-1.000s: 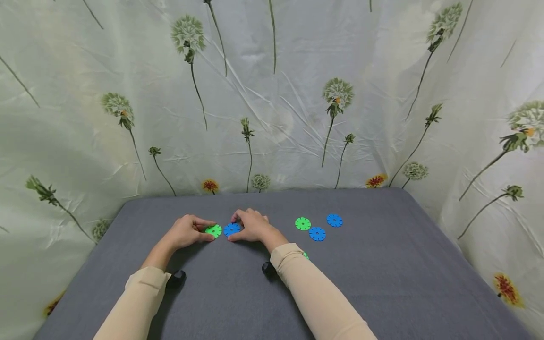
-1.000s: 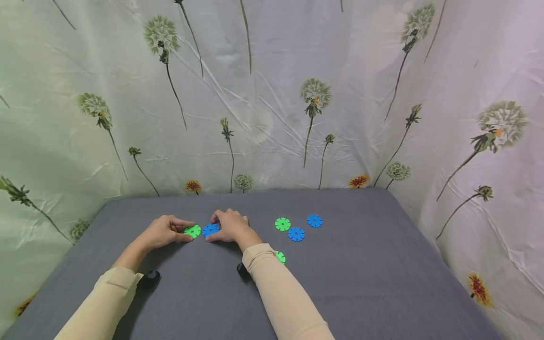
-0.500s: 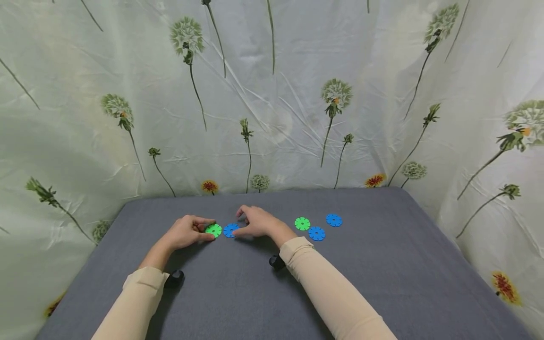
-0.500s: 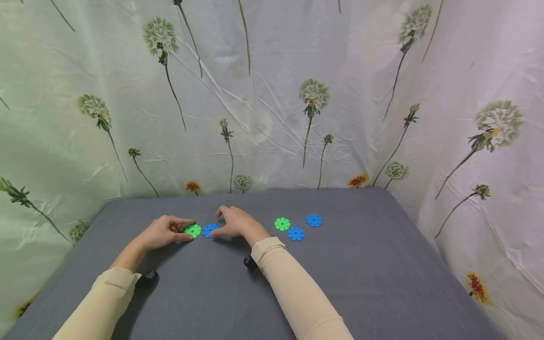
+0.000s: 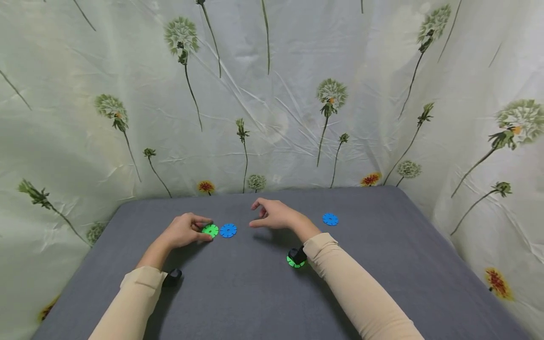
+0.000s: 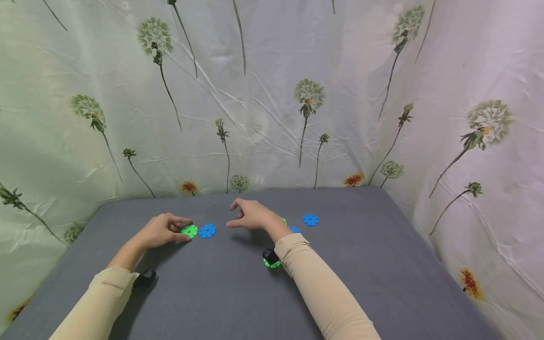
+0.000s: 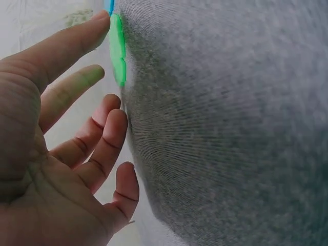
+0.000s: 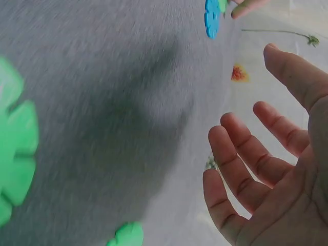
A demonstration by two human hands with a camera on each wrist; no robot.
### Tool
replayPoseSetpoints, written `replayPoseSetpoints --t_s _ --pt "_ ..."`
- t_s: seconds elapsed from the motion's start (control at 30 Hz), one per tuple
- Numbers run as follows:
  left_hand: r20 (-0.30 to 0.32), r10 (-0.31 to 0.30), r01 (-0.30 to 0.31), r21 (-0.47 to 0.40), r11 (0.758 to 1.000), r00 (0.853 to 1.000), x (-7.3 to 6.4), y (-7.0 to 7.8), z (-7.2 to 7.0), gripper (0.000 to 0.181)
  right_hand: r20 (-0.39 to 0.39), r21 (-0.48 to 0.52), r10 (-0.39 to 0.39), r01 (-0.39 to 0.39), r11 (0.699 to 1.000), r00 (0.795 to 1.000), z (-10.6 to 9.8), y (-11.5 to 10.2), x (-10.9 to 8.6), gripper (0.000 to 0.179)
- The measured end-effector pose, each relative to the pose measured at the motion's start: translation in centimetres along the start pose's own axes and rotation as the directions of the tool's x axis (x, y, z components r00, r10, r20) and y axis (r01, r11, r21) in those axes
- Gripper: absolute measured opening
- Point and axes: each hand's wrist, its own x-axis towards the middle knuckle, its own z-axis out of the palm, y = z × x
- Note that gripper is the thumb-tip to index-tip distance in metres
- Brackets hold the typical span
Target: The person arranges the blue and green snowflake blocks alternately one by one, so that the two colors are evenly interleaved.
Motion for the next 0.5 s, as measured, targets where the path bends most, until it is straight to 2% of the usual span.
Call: replayPoseSetpoints --t_s 0.3,0.5 --pt "-0.032 0.043 -0.043 0.021 0.999 0.999 0.5 0.9 0.3 0.058 -0.014 -0.027 -0.024 0.023 0.999 1.0 -1.9 1.6 -2.5 0.047" --pt "-0.026 0.051 -0.051 0.026 0.998 0.998 0.8 1.7 0.6 0.056 -0.012 0.003 -0.018 0.018 1.0 1.0 -2.7 2.1 -4.5 0.055"
